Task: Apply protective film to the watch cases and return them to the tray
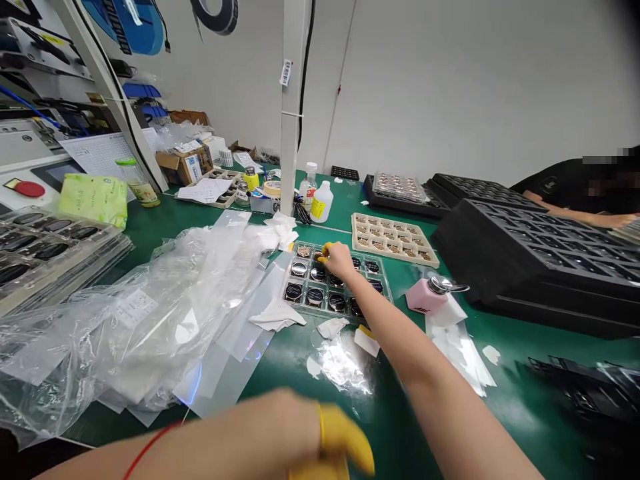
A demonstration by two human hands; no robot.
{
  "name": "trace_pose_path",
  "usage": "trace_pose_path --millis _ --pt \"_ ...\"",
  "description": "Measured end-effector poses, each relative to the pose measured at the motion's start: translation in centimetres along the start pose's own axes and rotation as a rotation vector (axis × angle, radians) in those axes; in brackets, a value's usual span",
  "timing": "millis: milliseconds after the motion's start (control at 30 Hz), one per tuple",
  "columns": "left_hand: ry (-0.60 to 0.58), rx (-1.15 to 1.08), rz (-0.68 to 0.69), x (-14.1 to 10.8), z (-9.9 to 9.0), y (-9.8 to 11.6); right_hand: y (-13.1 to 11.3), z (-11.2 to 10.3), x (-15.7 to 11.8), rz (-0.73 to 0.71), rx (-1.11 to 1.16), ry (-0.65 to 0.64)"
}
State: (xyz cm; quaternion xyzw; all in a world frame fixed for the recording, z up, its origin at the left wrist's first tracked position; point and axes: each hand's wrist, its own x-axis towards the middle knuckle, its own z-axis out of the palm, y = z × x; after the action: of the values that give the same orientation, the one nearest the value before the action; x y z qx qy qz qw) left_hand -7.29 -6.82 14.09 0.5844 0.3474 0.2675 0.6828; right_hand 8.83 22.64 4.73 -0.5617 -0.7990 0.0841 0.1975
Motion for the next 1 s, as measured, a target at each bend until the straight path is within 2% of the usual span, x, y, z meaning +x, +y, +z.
trace_pose_path --millis 67,100,167,300,400,533,600,667,767,867,1000 --pt "-0.019 -0.037 -0.047 3.4 -1.6 -1.5 -1.0 -1.3 -2.6 -0.019 0.065 0.049" --pt "-0.027 -0.128 -0.119 4.9 -2.3 -2.3 -1.5 -2.0 -4.3 -0.020 0.100 0.070" --pt "0.053 -0.228 -0.196 7.4 -3.5 -3.9 -2.5 -3.2 -8.2 -0.037 0.191 0.087" --pt "0.039 -0.242 -0.084 9.5 -3.8 -5.7 -3.4 -5.0 -16.1 -0.255 0.556 0.026" --pt "0.063 -0.102 0.000 10.1 -2.6 -6.3 -3.0 -5.6 -19.9 -0.277 0.628 -0.059" --pt "0.145 0.107 0.124 10.6 -1.4 -7.2 -2.1 -5.5 -20.9 -0.055 0.780 -0.123" --pt "0.156 0.223 0.146 10.6 -1.2 -7.5 -2.2 -5.2 -20.7 0.008 0.740 -0.129" --pt "0.163 0.267 0.135 10.5 -1.3 -7.8 -2.7 -4.7 -20.8 -0.033 0.622 -0.074" --pt "0.125 0.243 0.128 10.3 -1.7 -8.1 -3.8 -3.9 -21.5 -0.169 0.446 0.025" --pt "0.098 0.219 0.128 10.1 -1.8 -8.3 -4.3 -3.6 -22.0 -0.175 0.385 -0.008" --pt "0.210 0.292 0.105 9.9 -1.8 -9.0 -4.9 -4.0 -21.9 -0.108 0.359 -0.079"
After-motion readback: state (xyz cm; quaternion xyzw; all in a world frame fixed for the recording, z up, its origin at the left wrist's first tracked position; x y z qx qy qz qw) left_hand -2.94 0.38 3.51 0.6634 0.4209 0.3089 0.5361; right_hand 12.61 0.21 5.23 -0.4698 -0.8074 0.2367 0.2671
